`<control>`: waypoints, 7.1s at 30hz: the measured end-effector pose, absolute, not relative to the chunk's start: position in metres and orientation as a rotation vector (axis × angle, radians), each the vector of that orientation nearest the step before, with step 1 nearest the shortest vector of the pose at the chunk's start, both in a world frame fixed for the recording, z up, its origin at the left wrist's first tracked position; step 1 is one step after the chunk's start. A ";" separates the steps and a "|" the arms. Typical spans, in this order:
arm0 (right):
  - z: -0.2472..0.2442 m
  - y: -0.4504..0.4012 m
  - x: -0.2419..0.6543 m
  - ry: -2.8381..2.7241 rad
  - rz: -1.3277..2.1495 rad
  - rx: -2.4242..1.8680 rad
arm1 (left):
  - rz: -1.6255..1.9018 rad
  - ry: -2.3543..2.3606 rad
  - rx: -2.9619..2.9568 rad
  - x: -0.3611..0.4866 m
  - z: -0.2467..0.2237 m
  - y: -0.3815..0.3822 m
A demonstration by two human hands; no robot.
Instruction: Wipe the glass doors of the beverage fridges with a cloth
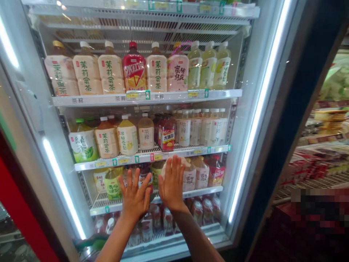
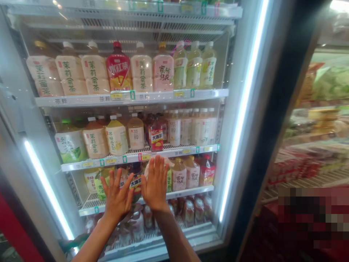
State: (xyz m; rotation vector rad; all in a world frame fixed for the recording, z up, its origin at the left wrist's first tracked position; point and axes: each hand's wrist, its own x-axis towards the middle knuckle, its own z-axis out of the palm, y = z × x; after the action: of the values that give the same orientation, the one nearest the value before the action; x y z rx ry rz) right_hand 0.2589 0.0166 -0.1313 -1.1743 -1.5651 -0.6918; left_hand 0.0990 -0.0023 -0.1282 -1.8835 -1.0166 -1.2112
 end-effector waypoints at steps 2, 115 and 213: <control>-0.122 0.019 0.275 -1.570 -0.669 -1.176 | -1.215 -1.000 -1.889 0.113 -0.124 -0.002; -0.087 0.031 0.265 -2.319 -1.125 -0.516 | -1.277 -1.111 -1.742 0.009 -0.119 -0.018; 0.183 0.059 0.237 -2.231 -1.497 -0.271 | -1.055 -0.813 -1.708 -0.027 0.091 0.004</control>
State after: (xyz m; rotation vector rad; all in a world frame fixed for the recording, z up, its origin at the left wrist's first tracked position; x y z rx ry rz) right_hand 0.2369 0.0593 0.1831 -0.2706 -2.2311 -1.4968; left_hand -0.0274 0.0045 0.0913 -1.7077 -0.8134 -1.0546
